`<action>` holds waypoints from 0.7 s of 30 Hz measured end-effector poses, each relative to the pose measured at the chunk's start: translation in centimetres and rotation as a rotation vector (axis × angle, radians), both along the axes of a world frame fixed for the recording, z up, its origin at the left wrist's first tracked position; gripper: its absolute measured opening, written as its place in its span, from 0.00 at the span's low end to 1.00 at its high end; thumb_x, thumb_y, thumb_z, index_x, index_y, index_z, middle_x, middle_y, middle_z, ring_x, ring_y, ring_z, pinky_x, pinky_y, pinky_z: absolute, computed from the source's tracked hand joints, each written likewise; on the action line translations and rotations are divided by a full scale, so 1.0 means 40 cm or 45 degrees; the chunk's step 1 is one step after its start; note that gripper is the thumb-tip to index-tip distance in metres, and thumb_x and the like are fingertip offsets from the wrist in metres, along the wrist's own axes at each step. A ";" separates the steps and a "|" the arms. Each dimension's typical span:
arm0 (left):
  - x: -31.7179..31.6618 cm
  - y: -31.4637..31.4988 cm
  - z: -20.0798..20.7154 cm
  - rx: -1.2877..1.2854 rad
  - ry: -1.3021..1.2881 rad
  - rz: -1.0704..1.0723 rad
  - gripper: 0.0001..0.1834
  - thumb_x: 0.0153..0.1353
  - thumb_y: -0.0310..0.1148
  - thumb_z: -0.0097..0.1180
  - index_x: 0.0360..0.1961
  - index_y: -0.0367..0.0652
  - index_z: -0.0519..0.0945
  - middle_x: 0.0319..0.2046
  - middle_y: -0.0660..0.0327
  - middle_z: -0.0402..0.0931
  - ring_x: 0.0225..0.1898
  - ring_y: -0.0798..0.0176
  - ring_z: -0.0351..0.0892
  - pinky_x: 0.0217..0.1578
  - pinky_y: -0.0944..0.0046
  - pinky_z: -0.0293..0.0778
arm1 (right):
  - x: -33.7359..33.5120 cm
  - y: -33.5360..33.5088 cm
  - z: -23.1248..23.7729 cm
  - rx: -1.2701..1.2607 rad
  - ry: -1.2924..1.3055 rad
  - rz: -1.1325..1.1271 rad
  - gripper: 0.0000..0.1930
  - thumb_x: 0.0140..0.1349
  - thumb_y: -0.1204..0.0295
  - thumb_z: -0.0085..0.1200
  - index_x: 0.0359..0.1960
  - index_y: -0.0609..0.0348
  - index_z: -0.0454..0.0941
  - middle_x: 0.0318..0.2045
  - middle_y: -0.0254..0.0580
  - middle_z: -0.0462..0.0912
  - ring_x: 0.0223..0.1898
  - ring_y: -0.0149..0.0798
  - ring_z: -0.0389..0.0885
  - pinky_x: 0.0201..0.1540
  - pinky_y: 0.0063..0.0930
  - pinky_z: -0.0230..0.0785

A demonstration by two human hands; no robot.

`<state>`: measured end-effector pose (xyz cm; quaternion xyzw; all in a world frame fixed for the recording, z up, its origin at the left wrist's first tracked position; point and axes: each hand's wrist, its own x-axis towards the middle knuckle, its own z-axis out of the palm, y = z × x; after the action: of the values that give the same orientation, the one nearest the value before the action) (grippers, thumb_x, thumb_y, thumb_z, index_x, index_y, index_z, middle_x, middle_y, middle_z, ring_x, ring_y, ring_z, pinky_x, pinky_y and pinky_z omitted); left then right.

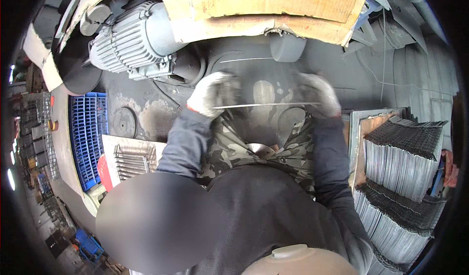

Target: Inspecting and organizing metal wire grates at an industrial workbench.

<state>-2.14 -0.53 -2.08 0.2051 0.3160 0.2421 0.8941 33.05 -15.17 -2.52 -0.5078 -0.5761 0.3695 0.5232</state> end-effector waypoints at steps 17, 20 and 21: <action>-0.121 -0.260 0.439 0.391 0.015 0.018 0.28 0.63 0.26 0.63 0.65 0.37 0.73 0.47 0.56 0.83 0.40 0.67 0.83 0.40 0.67 0.83 | -0.276 -0.100 0.420 0.374 -0.326 -0.468 0.34 0.61 0.75 0.73 0.69 0.67 0.72 0.58 0.54 0.85 0.61 0.47 0.84 0.65 0.36 0.75; -0.013 -0.278 0.485 0.756 -0.005 -0.423 0.26 0.68 0.33 0.61 0.65 0.36 0.74 0.46 0.60 0.83 0.46 0.72 0.79 0.48 0.69 0.78 | -0.261 -0.143 0.486 -0.060 -0.496 0.007 0.30 0.60 0.66 0.75 0.61 0.66 0.78 0.49 0.56 0.88 0.54 0.41 0.88 0.55 0.37 0.79; 0.001 -0.261 0.470 0.929 0.014 -0.472 0.23 0.70 0.34 0.58 0.63 0.36 0.76 0.46 0.61 0.83 0.46 0.73 0.79 0.49 0.70 0.77 | -0.228 -0.160 0.450 -0.228 -0.212 0.077 0.28 0.61 0.67 0.74 0.59 0.67 0.78 0.46 0.54 0.88 0.50 0.35 0.88 0.53 0.33 0.79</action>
<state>-2.09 -10.95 16.73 0.5637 0.1719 0.1721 0.7894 23.94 -21.57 15.46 -0.5638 -0.5973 0.3915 0.4149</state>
